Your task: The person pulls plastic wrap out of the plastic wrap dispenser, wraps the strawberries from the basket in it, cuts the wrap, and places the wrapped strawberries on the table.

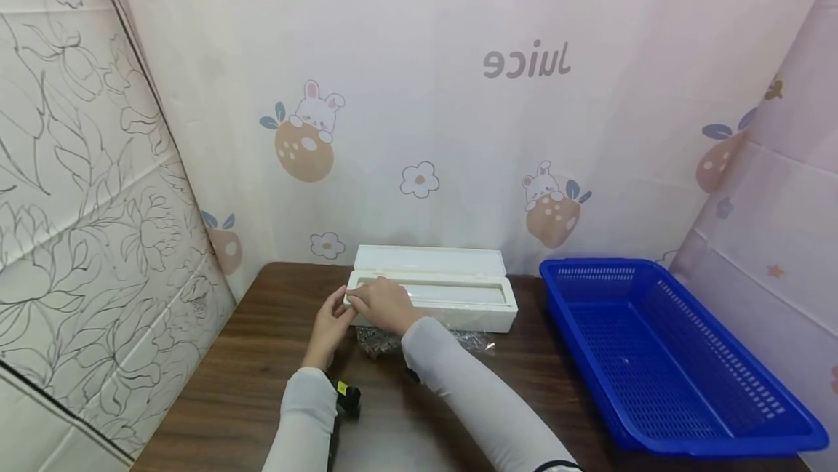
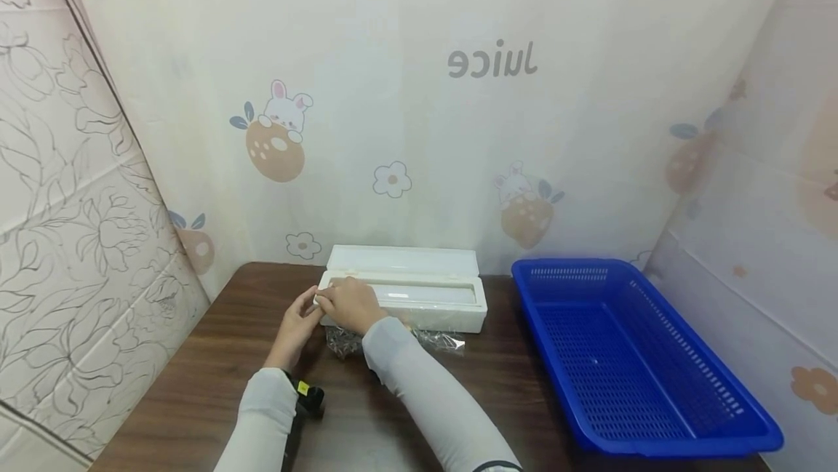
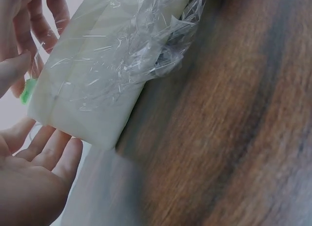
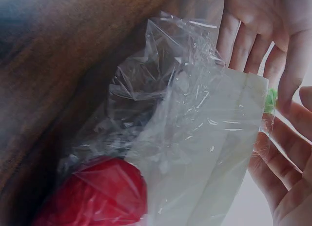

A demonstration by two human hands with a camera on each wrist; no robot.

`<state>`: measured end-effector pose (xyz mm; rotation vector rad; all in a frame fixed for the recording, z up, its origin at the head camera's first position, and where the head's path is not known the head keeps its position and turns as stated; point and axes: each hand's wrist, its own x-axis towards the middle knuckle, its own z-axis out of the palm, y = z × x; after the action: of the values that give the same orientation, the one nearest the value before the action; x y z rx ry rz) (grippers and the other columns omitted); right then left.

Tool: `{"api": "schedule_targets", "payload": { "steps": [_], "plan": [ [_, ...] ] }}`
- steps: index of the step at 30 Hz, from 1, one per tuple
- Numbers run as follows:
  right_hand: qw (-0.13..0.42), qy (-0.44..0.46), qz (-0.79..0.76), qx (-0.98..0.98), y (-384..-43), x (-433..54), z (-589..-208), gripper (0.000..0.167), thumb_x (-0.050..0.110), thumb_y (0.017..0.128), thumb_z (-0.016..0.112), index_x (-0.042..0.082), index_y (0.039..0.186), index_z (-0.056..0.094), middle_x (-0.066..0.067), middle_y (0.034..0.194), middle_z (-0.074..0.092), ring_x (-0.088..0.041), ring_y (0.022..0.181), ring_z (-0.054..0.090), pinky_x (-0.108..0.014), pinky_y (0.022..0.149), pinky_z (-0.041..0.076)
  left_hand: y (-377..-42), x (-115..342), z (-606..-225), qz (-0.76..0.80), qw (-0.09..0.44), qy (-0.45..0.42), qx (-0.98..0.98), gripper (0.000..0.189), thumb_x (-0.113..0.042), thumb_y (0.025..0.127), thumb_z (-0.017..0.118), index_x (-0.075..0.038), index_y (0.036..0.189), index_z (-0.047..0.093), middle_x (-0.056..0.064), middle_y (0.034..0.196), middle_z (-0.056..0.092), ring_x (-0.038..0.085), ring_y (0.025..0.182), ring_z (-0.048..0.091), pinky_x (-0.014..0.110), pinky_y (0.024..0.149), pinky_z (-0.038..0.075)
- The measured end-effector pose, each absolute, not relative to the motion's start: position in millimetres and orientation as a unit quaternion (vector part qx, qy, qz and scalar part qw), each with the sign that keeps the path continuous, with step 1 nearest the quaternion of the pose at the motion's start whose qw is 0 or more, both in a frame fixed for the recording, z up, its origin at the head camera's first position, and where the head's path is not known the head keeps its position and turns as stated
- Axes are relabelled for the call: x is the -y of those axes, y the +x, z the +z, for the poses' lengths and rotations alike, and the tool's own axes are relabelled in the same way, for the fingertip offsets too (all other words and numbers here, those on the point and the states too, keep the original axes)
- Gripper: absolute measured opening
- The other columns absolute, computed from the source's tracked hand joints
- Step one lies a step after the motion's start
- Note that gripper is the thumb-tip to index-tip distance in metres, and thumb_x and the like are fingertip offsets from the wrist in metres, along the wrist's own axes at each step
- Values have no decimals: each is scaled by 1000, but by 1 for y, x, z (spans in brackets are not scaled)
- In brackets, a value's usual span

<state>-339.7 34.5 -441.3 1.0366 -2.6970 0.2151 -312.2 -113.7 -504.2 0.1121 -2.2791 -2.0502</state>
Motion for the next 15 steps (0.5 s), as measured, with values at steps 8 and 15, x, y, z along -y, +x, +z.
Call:
{"api": "schedule_targets", "payload": {
  "steps": [8,15],
  "plan": [
    [71,362,147,918,-338,-42,-441,36,32,107,48,14,132,67,-1,126,68,-20,117,61,-36,99,50,-309,113,-499,-674,47,38,736,69,-30,97,69,-5,152,37,20,155,36,40,138,41,56,110,37],
    [34,355,178,917,-332,-51,-436,41,35,107,47,12,136,62,-5,137,61,-21,129,53,-35,109,42,-299,110,-489,-661,71,41,746,64,-25,97,69,-5,151,40,20,153,40,40,137,42,55,109,39]
  ]
}}
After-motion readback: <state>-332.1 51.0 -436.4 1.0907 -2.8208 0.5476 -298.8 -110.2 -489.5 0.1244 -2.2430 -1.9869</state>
